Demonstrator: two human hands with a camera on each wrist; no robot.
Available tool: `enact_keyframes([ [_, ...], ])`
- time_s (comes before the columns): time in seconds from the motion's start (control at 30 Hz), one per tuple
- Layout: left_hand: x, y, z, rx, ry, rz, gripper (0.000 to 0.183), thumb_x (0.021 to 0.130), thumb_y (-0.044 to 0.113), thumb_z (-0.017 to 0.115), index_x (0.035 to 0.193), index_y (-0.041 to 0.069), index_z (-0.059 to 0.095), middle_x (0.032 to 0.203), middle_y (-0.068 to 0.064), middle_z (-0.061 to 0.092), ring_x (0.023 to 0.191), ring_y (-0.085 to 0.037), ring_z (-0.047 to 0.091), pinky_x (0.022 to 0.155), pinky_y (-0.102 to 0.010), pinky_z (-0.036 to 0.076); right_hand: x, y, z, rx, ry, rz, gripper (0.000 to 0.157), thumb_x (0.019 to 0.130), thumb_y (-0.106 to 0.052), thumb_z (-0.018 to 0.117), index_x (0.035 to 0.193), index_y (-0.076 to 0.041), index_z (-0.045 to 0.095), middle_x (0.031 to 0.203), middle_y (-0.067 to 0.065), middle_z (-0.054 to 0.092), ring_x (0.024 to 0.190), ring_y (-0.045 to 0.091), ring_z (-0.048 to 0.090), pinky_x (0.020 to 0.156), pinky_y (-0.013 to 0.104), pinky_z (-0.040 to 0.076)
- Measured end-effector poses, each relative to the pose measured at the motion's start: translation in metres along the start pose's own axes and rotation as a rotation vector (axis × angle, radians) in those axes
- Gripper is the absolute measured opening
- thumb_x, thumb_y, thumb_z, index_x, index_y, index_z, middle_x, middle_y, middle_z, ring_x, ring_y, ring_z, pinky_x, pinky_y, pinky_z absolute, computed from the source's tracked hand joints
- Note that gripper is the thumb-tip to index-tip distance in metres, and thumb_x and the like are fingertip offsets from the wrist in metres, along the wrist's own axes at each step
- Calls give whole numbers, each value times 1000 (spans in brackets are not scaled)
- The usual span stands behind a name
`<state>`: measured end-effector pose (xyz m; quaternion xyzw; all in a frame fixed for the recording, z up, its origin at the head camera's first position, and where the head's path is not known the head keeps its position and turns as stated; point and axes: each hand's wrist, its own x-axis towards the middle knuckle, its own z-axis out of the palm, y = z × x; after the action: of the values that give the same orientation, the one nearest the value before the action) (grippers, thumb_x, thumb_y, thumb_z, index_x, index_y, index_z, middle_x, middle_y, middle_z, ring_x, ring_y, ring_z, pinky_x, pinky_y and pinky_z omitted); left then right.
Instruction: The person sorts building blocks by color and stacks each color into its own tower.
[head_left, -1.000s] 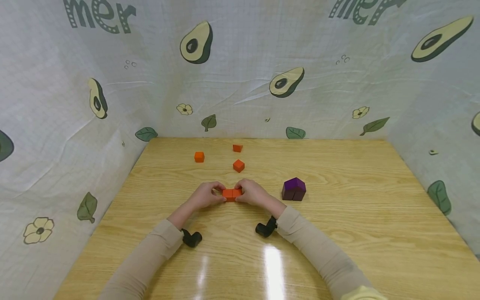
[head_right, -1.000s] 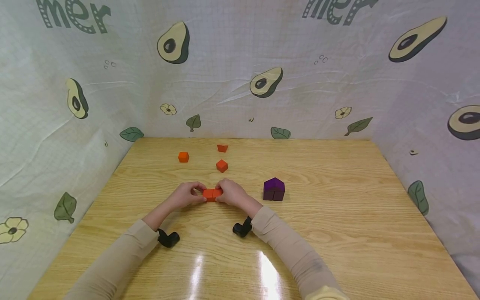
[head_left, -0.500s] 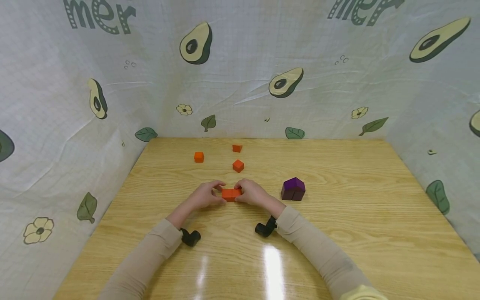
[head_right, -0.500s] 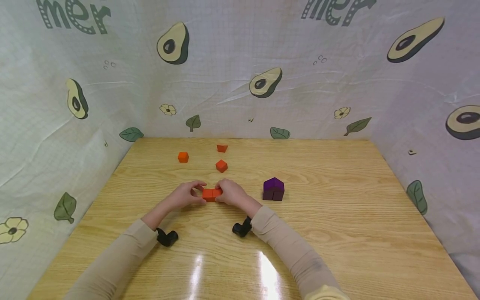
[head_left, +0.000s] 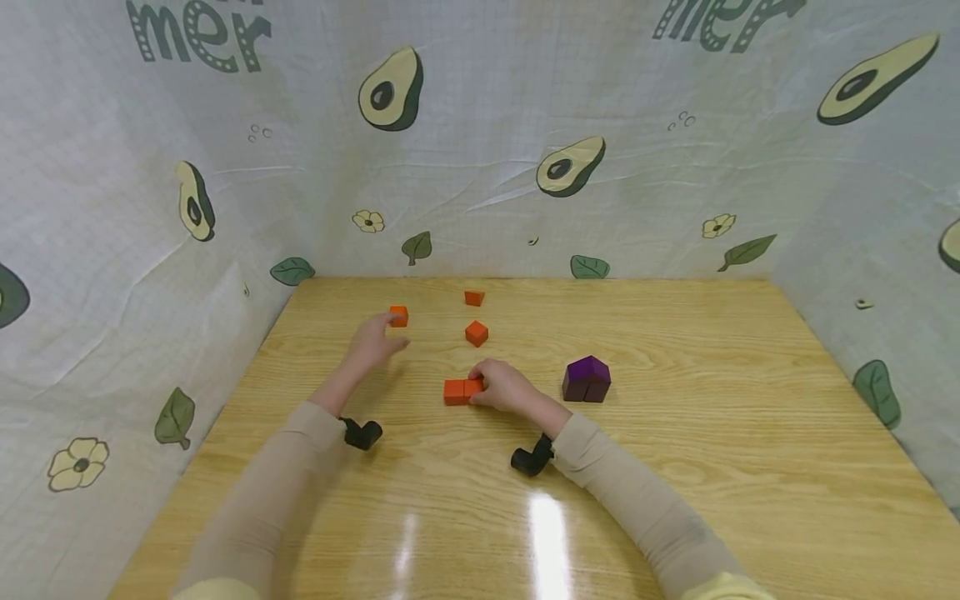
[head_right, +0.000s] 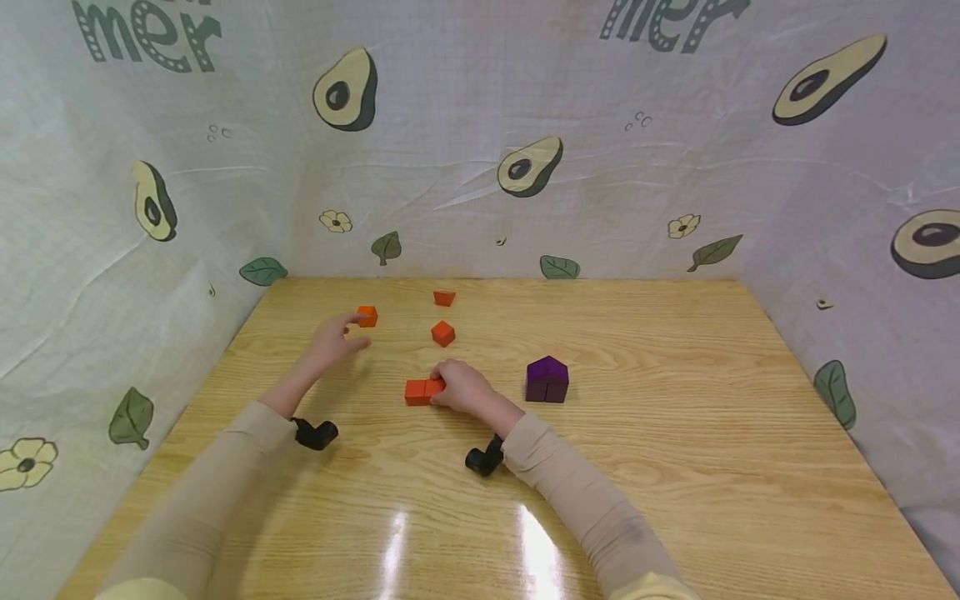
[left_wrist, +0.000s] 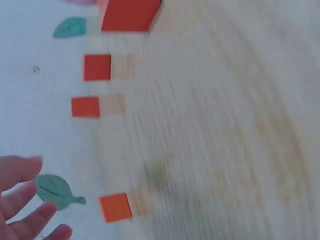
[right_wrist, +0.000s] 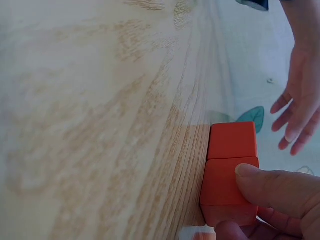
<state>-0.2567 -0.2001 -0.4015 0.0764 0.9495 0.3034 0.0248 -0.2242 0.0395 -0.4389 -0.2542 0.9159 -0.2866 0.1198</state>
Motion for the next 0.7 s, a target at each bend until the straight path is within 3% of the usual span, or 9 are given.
enact_keyframes([
  [0.13,17,-3,-6,13,94,-56,50,89,11,59,133,-5,42,133,-25,43,121,-40,40,98,-49,35,-1,1,0,10,6,3,31,80,-13,71,107,-1,62,98,8,62,74,14,48,70,28,43],
  [0.43,47,-23,7,29,129,-202,58,90,18,57,139,-3,33,134,-26,39,121,-41,39,97,-48,37,-1,3,0,47,-12,17,32,80,-13,71,108,0,62,104,10,61,81,15,51,77,29,45],
  [0.7,54,-24,21,-32,184,-356,66,89,30,58,139,-3,31,134,-26,38,118,-42,41,96,-49,37,3,11,3,53,-8,-15,33,80,-17,72,106,0,63,103,10,62,79,14,52,74,27,45],
])
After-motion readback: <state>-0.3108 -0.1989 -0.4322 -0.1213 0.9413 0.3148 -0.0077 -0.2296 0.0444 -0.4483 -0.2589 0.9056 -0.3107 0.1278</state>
